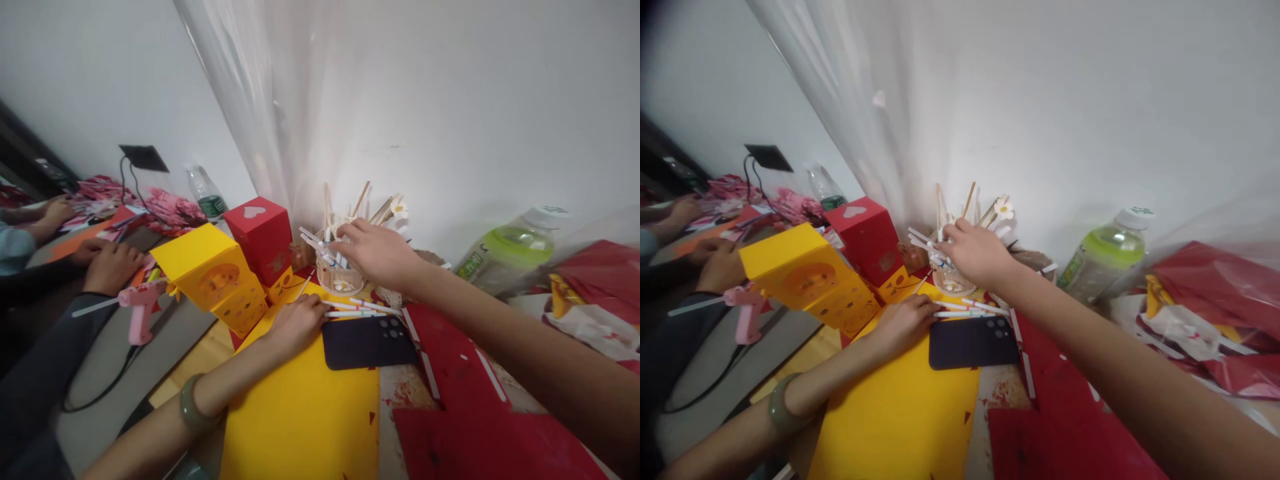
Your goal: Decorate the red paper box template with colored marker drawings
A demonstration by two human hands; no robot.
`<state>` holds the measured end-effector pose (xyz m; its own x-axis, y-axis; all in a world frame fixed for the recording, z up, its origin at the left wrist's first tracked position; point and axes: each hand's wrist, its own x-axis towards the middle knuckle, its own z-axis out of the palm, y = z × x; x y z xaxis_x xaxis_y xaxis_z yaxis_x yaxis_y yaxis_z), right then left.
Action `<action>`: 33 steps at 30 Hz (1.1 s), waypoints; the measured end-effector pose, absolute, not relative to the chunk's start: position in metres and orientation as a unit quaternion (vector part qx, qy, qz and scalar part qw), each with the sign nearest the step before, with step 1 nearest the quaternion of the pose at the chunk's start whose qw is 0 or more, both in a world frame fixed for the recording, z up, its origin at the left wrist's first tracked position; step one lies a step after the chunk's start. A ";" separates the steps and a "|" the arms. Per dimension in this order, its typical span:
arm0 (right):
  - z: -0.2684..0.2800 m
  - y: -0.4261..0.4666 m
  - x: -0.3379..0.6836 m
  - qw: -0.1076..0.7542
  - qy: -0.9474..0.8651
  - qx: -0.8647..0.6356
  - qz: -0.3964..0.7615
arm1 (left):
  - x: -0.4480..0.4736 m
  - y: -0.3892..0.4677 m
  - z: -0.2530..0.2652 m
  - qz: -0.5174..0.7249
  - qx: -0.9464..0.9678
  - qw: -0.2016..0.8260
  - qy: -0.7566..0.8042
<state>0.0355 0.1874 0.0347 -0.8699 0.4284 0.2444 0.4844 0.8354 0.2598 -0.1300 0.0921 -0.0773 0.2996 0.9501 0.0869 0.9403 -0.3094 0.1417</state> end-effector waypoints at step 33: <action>0.046 0.201 0.061 0.168 -0.917 -0.338 -0.129 | -0.070 0.185 0.018 0.094 0.731 -0.081 0.671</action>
